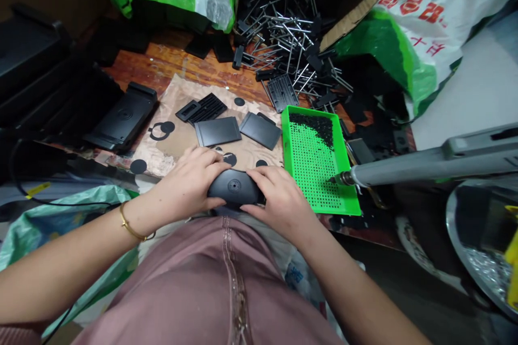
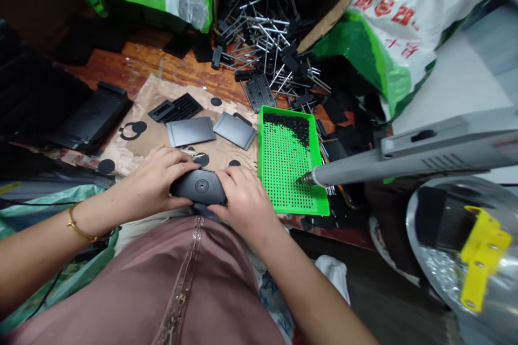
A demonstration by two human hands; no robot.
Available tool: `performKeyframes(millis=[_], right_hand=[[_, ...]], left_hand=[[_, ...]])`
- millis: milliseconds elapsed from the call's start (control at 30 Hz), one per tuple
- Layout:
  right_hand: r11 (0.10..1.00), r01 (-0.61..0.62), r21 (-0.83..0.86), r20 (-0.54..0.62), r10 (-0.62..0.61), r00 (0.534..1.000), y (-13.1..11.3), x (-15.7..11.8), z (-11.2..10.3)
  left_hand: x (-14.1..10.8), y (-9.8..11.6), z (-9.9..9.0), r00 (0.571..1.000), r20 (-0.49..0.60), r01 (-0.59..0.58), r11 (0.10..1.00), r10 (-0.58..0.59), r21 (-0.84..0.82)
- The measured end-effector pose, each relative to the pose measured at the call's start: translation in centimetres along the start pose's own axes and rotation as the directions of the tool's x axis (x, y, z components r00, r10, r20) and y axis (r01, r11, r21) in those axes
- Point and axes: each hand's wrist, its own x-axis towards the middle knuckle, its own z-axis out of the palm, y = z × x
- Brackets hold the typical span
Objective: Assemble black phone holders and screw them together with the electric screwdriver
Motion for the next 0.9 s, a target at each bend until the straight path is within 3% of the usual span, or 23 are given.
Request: performKeyframes(millis=[900], right_hand=[[0.998,-0.046,-0.038,0.074,0.049,0.996,0.36,0.63,-0.2]], left_hand=[[0.48,-0.79,0.72,0.998,0.053,0.028,0.999,-0.026,-0.046]])
